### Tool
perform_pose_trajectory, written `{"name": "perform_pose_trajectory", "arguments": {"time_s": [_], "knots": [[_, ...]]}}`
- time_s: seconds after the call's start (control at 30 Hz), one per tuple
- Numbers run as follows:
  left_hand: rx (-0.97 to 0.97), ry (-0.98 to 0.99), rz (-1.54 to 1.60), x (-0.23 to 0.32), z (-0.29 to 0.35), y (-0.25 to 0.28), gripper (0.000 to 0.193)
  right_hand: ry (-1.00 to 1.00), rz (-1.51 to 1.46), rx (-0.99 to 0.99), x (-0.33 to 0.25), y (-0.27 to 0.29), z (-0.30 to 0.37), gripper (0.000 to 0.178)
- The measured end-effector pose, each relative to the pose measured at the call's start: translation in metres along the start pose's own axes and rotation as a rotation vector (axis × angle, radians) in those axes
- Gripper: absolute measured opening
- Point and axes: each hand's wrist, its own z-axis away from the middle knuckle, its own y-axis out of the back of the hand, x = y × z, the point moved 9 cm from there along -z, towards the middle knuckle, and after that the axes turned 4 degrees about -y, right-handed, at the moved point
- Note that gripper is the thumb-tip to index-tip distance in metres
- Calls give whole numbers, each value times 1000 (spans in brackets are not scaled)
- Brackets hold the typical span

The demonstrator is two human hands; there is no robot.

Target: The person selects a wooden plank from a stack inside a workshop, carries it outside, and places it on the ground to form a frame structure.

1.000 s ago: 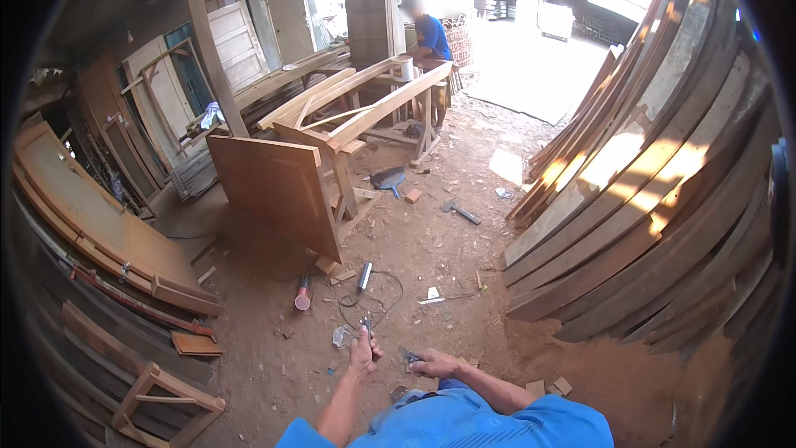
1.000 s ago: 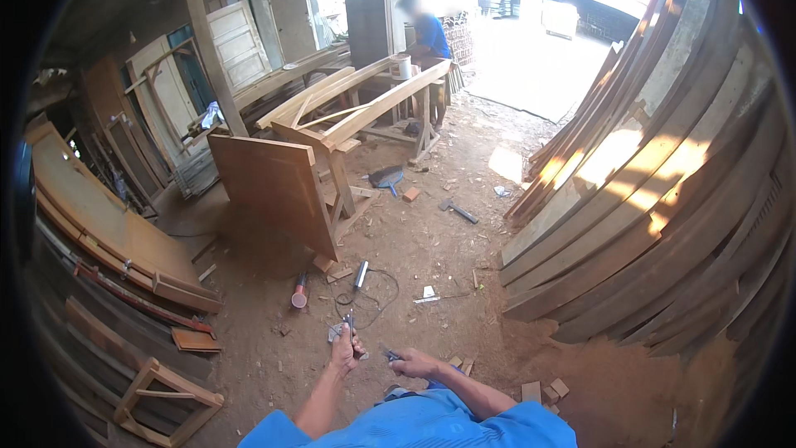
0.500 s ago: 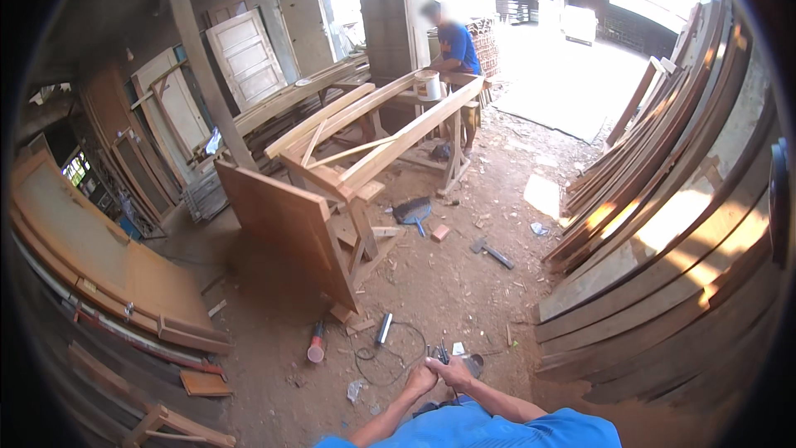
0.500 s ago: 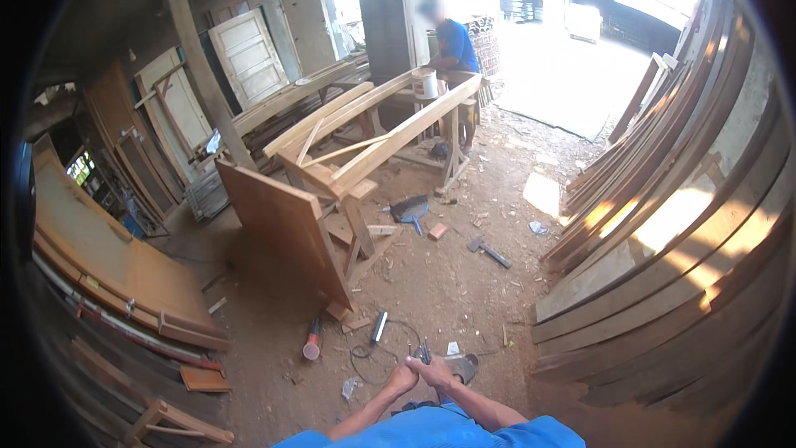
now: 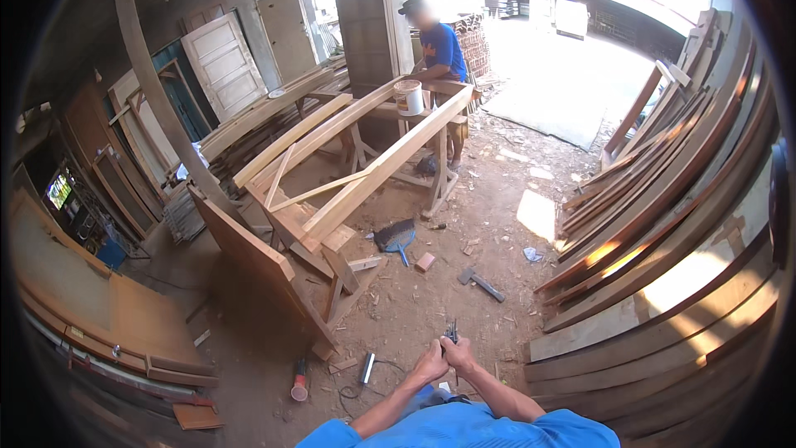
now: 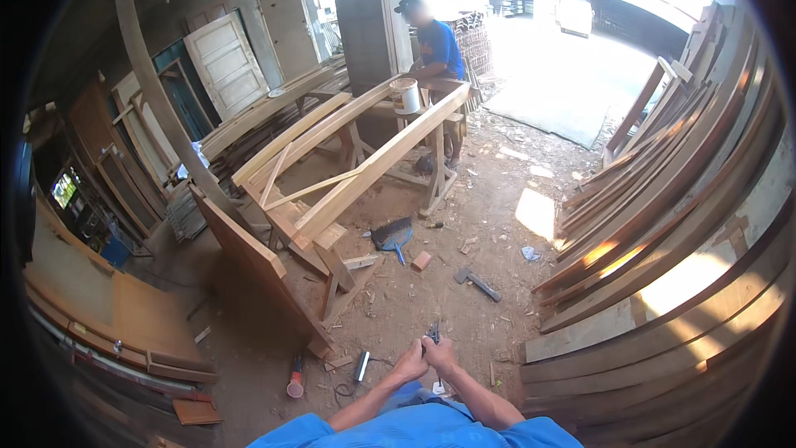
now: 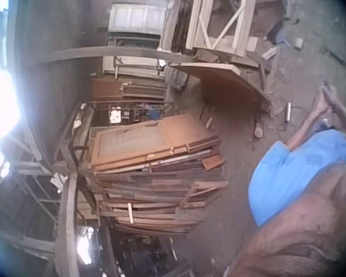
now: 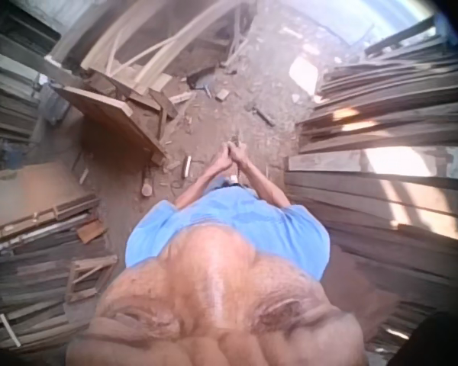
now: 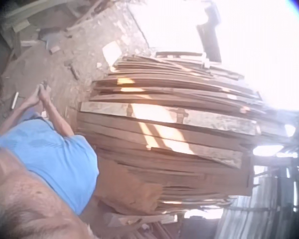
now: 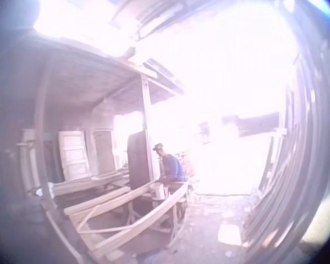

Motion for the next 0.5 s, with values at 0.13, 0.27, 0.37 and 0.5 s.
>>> {"name": "perform_pose_trajectory", "arguments": {"time_s": [0.13, 0.27, 0.37, 0.5], "knots": [[-104, -102, -2, 12, -70, -5, 44, 31, -80, 39, -6, 18, -72, 17], [-466, -146, 131, 62, -123, 8, 54, -82, 64, 272, -52, 59, -122, 24], [-436, -299, 182, 58, -172, 7, 44, -108, -164, 284, -55, 67, -176, 21], [-653, -401, 107, 42, -247, 17, 53, -169, -474, 199, -73, 59, -239, 17]]}}
